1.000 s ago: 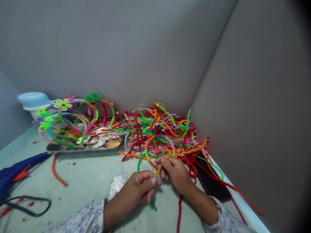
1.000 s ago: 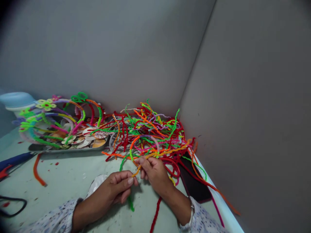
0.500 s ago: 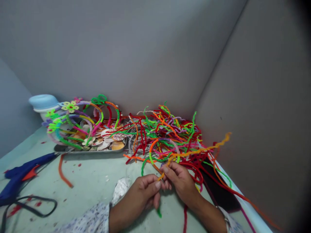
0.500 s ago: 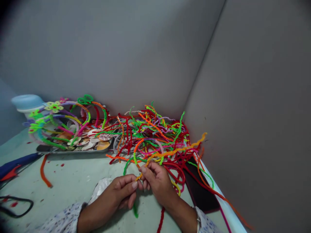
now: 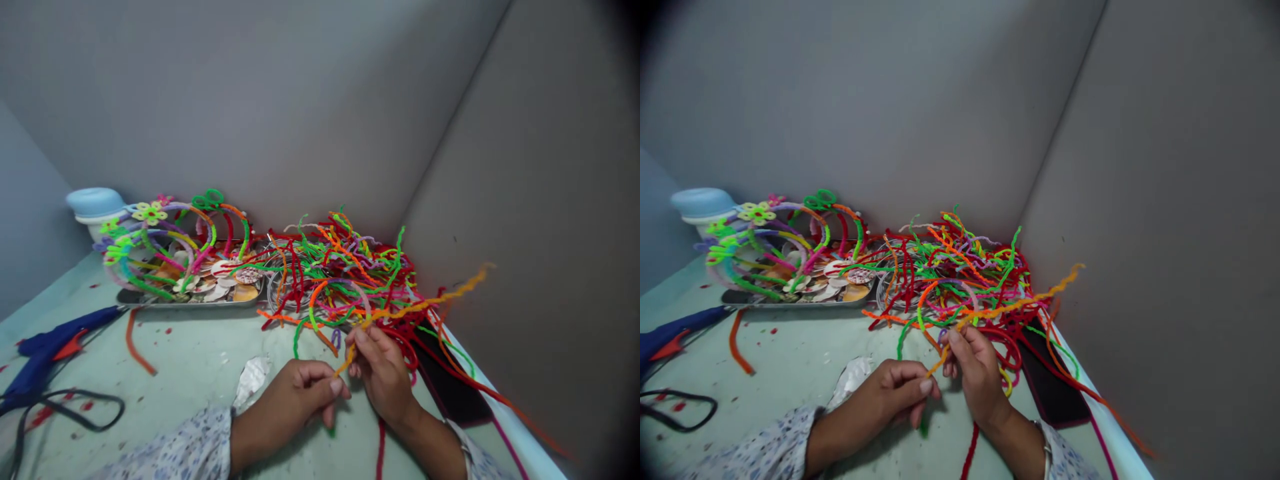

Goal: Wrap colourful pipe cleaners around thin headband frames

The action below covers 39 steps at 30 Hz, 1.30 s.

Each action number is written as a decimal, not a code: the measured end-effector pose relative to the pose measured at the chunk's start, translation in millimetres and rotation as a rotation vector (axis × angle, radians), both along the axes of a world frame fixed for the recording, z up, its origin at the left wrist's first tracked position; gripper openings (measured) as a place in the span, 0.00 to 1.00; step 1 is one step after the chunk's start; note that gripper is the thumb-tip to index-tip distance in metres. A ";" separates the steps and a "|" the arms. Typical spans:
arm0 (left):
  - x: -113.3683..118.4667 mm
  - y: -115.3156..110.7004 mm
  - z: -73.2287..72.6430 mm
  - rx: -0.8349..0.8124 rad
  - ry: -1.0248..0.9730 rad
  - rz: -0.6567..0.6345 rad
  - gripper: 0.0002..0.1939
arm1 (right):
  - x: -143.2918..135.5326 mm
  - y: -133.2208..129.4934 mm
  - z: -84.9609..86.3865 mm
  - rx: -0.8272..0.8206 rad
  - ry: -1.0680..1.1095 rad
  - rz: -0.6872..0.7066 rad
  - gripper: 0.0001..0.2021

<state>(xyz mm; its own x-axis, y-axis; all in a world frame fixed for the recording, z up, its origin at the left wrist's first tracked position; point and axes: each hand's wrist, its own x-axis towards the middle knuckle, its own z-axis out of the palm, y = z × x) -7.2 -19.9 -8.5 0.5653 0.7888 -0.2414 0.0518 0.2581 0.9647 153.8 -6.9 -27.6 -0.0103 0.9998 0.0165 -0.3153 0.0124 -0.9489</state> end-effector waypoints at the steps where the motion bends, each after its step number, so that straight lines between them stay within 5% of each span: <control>1: -0.3 -1.6 1.1 0.035 0.026 -0.017 0.15 | 0.1 -1.5 0.2 0.016 0.019 -0.012 0.10; 11: -4.3 -10.2 3.2 0.289 0.096 -0.242 0.14 | 3.2 -5.5 16.5 0.401 0.084 -0.097 0.16; 18: -7.4 -5.5 2.8 0.103 -0.070 -0.171 0.15 | 7.3 -23.8 25.6 0.645 -0.266 0.038 0.16; 22: -7.1 0.8 -3.2 -0.058 -0.229 -0.013 0.16 | -0.1 -26.2 17.3 0.480 -0.534 0.189 0.06; 27: -3.6 6.4 -2.6 -0.199 -0.376 0.172 0.15 | -6.6 -16.7 10.7 0.237 -0.356 0.209 0.07; 39: -1.5 9.7 -2.0 -0.310 -0.498 0.228 0.14 | -14.1 -2.9 2.9 0.003 -0.230 0.157 0.11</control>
